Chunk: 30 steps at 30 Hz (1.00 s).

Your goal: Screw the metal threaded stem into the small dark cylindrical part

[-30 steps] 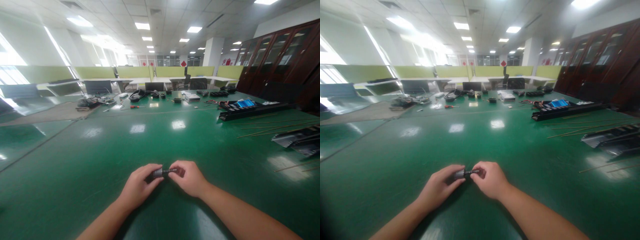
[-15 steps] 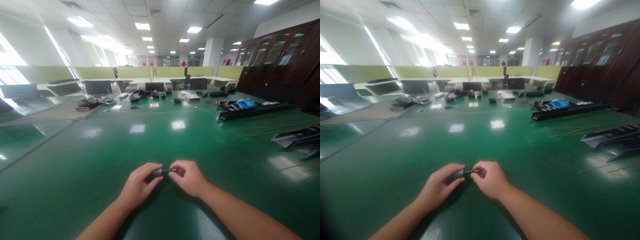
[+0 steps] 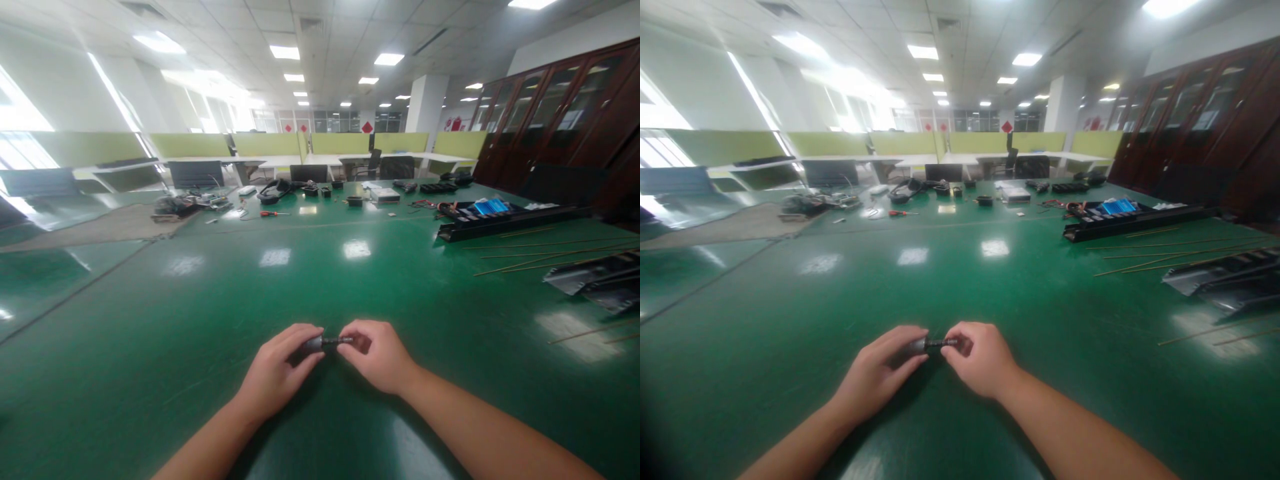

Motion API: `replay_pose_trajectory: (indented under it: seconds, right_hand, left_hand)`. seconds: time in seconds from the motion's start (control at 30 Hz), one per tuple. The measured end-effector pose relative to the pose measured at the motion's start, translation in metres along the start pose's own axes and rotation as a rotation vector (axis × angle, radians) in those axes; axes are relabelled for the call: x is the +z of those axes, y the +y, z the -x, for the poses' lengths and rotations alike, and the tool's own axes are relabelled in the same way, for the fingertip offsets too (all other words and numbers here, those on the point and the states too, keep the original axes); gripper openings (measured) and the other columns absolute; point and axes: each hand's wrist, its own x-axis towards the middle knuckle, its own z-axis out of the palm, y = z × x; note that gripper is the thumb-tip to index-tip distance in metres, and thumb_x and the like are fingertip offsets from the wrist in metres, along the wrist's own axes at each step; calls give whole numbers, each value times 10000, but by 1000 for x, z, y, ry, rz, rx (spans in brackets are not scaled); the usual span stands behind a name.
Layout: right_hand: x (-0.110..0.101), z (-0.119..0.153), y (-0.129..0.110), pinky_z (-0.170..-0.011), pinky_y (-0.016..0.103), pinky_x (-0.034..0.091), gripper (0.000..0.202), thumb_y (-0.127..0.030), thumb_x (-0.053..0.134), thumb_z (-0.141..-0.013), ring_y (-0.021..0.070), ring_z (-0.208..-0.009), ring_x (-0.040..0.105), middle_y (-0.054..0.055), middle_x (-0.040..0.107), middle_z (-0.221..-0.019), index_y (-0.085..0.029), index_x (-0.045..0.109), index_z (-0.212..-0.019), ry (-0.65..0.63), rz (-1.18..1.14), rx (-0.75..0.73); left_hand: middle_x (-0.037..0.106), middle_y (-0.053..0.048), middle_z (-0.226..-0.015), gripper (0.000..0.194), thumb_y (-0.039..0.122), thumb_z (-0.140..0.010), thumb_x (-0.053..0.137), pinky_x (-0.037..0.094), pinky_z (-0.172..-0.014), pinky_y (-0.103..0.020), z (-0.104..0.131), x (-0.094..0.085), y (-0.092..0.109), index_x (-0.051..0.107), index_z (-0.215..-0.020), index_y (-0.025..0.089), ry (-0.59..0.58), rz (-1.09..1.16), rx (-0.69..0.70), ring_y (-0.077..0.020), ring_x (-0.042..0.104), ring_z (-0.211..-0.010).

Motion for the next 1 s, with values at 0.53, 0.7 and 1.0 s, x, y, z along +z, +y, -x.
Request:
replay_pose_trajectory:
  seconds: [0.53, 0.7, 1.0]
  right_hand:
    - [0, 1, 1, -586, 223, 446, 61, -225, 681, -785, 132, -603, 586, 1, 689, -708, -201, 717, -828, 42, 21, -6]
    - [0, 1, 2, -582, 222, 445, 58, -229, 679, -785, 132, -602, 584, 0, 685, -704, -202, 712, -825, 41, 18, -7]
    - [1, 2, 4, -573, 220, 444, 57, -233, 679, -788, 129, -596, 583, -4, 688, -713, -205, 706, -830, 42, 8, -6]
  left_hand:
    - [688, -41, -1119, 263, 274, -917, 646, 540, -936, -279, 0, -1, 0, 647, -1178, 244, 18, -4, 22, -174, 654, -1029]
    - [682, -41, -1132, 268, 272, -922, 643, 533, -945, -289, 1, 0, -2, 640, -1189, 253, 8, -9, 16, -176, 646, -1045]
    - [681, -43, -1140, 275, 281, -924, 636, 537, -945, -292, 1, 0, -3, 634, -1198, 250, 9, -17, 11, -181, 649, -1048]
